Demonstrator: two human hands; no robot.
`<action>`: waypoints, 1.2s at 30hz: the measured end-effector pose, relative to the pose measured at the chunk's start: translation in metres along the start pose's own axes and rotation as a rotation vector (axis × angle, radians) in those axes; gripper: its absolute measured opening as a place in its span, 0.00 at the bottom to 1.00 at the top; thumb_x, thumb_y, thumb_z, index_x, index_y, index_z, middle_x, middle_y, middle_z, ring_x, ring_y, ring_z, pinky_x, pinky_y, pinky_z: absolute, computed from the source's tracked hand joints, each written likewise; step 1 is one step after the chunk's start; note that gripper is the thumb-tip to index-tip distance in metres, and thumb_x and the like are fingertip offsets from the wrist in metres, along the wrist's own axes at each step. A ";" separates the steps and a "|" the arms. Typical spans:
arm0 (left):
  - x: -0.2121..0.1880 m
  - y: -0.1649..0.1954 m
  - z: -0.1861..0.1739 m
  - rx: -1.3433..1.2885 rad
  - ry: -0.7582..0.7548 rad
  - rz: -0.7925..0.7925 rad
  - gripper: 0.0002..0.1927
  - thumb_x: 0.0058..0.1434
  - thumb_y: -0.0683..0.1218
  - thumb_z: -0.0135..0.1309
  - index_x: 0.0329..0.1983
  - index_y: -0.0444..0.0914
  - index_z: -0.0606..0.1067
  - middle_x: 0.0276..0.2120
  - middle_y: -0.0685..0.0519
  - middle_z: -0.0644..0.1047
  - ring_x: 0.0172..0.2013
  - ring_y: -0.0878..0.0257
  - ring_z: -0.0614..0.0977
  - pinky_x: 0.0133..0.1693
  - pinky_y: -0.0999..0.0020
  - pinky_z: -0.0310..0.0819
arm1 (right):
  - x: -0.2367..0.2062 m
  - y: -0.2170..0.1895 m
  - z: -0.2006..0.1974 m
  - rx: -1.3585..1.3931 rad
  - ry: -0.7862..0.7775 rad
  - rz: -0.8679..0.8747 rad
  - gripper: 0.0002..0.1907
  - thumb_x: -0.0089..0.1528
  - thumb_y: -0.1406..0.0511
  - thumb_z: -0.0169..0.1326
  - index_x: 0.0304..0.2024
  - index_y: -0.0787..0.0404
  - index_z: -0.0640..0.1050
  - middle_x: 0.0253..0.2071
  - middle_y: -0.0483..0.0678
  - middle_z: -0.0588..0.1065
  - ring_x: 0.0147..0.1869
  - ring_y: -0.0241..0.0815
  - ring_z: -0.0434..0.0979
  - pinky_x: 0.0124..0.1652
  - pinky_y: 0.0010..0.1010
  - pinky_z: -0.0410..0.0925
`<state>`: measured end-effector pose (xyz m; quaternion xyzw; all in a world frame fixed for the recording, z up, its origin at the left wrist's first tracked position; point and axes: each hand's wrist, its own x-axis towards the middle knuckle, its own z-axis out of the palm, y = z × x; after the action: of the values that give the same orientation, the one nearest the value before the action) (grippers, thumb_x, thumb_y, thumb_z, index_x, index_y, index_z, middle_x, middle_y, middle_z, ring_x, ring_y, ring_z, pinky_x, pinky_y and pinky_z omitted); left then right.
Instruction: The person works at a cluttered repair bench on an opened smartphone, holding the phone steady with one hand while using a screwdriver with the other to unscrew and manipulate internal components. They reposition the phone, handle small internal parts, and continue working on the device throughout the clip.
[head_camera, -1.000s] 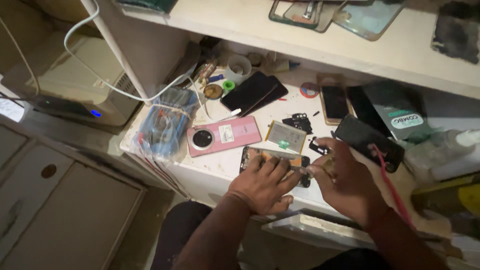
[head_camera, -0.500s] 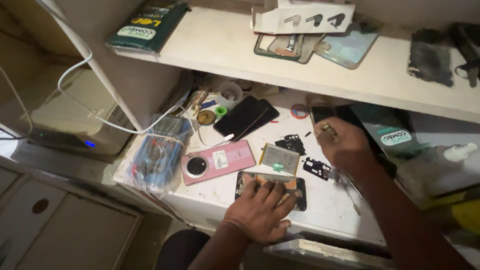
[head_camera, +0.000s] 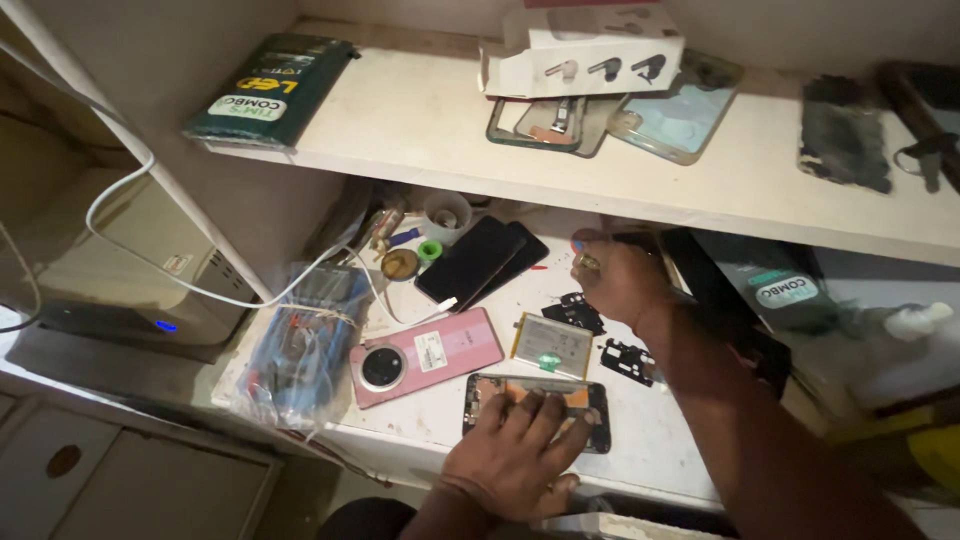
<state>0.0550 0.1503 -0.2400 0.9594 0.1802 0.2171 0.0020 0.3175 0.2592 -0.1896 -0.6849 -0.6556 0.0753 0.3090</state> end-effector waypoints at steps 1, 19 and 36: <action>-0.001 0.000 0.000 0.010 0.012 0.004 0.36 0.62 0.62 0.51 0.70 0.40 0.67 0.60 0.34 0.73 0.58 0.40 0.75 0.55 0.37 0.64 | 0.001 -0.001 0.002 0.016 0.007 0.002 0.08 0.58 0.60 0.60 0.37 0.55 0.83 0.35 0.59 0.79 0.41 0.63 0.80 0.43 0.47 0.72; 0.000 0.002 -0.004 -0.005 -0.035 -0.013 0.38 0.62 0.62 0.51 0.72 0.41 0.66 0.62 0.36 0.71 0.60 0.41 0.74 0.56 0.34 0.62 | 0.015 0.001 0.005 -0.019 -0.073 0.019 0.13 0.54 0.70 0.54 0.41 0.53 0.80 0.40 0.57 0.80 0.47 0.63 0.78 0.45 0.47 0.71; -0.003 0.004 0.003 0.033 0.018 -0.018 0.34 0.63 0.63 0.49 0.68 0.42 0.70 0.63 0.39 0.71 0.61 0.45 0.73 0.59 0.38 0.60 | 0.025 0.006 0.004 -0.017 -0.111 0.104 0.11 0.63 0.66 0.50 0.45 0.50 0.80 0.48 0.54 0.80 0.54 0.54 0.78 0.54 0.40 0.69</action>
<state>0.0547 0.1456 -0.2434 0.9556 0.1923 0.2228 -0.0135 0.3240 0.2842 -0.1880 -0.7153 -0.6359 0.1236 0.2621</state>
